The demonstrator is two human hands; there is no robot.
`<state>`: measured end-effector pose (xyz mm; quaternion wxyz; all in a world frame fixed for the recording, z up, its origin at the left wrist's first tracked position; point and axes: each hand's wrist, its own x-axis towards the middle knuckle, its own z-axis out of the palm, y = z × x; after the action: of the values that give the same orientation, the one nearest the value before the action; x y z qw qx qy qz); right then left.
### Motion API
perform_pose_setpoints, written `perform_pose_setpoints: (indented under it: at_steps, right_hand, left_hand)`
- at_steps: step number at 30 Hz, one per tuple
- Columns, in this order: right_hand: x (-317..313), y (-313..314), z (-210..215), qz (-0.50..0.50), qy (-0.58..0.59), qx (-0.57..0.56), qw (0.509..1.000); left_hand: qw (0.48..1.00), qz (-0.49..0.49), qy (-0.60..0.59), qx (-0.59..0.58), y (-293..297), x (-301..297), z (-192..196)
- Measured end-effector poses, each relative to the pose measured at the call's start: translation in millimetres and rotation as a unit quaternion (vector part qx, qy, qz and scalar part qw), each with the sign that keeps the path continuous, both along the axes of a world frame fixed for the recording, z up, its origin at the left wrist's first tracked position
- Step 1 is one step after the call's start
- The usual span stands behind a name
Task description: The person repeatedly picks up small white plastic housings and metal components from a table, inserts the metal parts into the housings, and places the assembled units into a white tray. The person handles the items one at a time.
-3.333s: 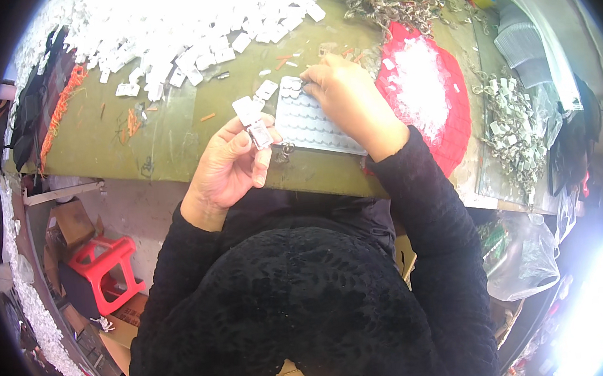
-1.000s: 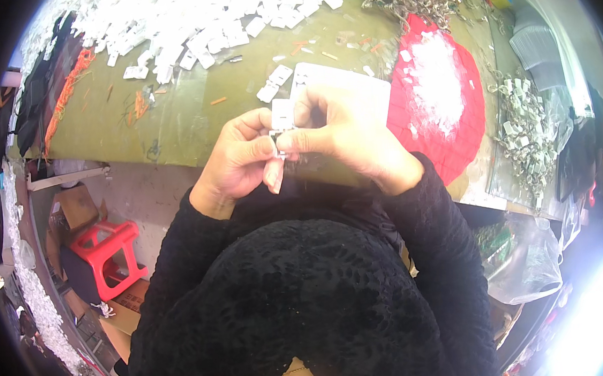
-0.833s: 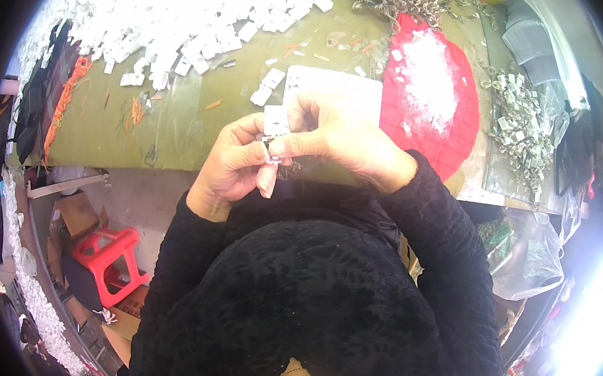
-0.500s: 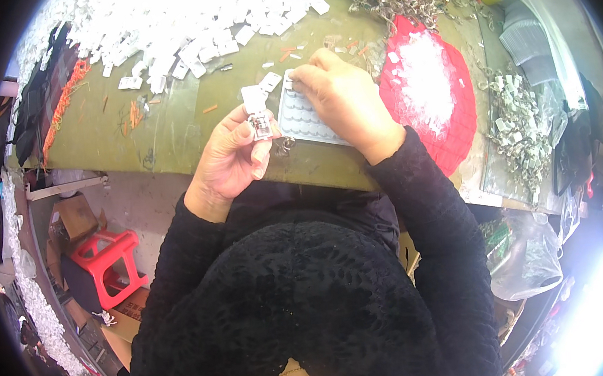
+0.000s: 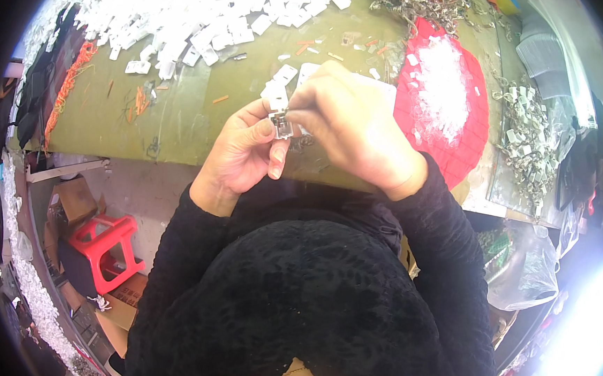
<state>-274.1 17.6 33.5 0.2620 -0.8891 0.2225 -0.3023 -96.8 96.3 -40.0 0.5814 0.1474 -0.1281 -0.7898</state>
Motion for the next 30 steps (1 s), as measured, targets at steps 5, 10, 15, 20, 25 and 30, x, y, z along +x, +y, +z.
perform_pose_setpoints:
  at_steps: [5, 10, 15, 20, 25, 30]
  right_hand:
    - [7.0, 2.4, 2.2, 0.031, 0.010, -0.013, 0.999]
    - [-0.6, 3.0, 12.7, 0.054, 0.062, 0.125, 0.989]
    - [2.3, -3.2, 14.0, 0.008, 0.086, 0.281, 0.956]
    - [-2.8, -5.7, 15.4, 0.019, 0.104, 0.299, 0.949]
    - [-6.1, 1.8, 15.9, 0.070, 0.053, 0.179, 0.980]
    - [-8.1, 33.4, 10.6, 0.000, 0.013, -0.012, 1.000]
  left_hand:
    - [1.000, -0.011, -0.008, 0.001, 2.1, 1.0, 0.3]
    - [0.999, -0.025, -0.034, -0.010, 4.6, -0.2, 0.6]
    - [0.995, -0.042, -0.084, -0.018, 3.4, 1.5, 4.9]
    - [0.990, -0.081, -0.115, -0.029, 3.9, 3.1, 7.1]
    - [0.991, -0.088, -0.097, -0.024, 4.0, 3.0, 6.2]
    - [0.975, -0.107, -0.196, -0.008, 8.8, 6.0, 16.9]
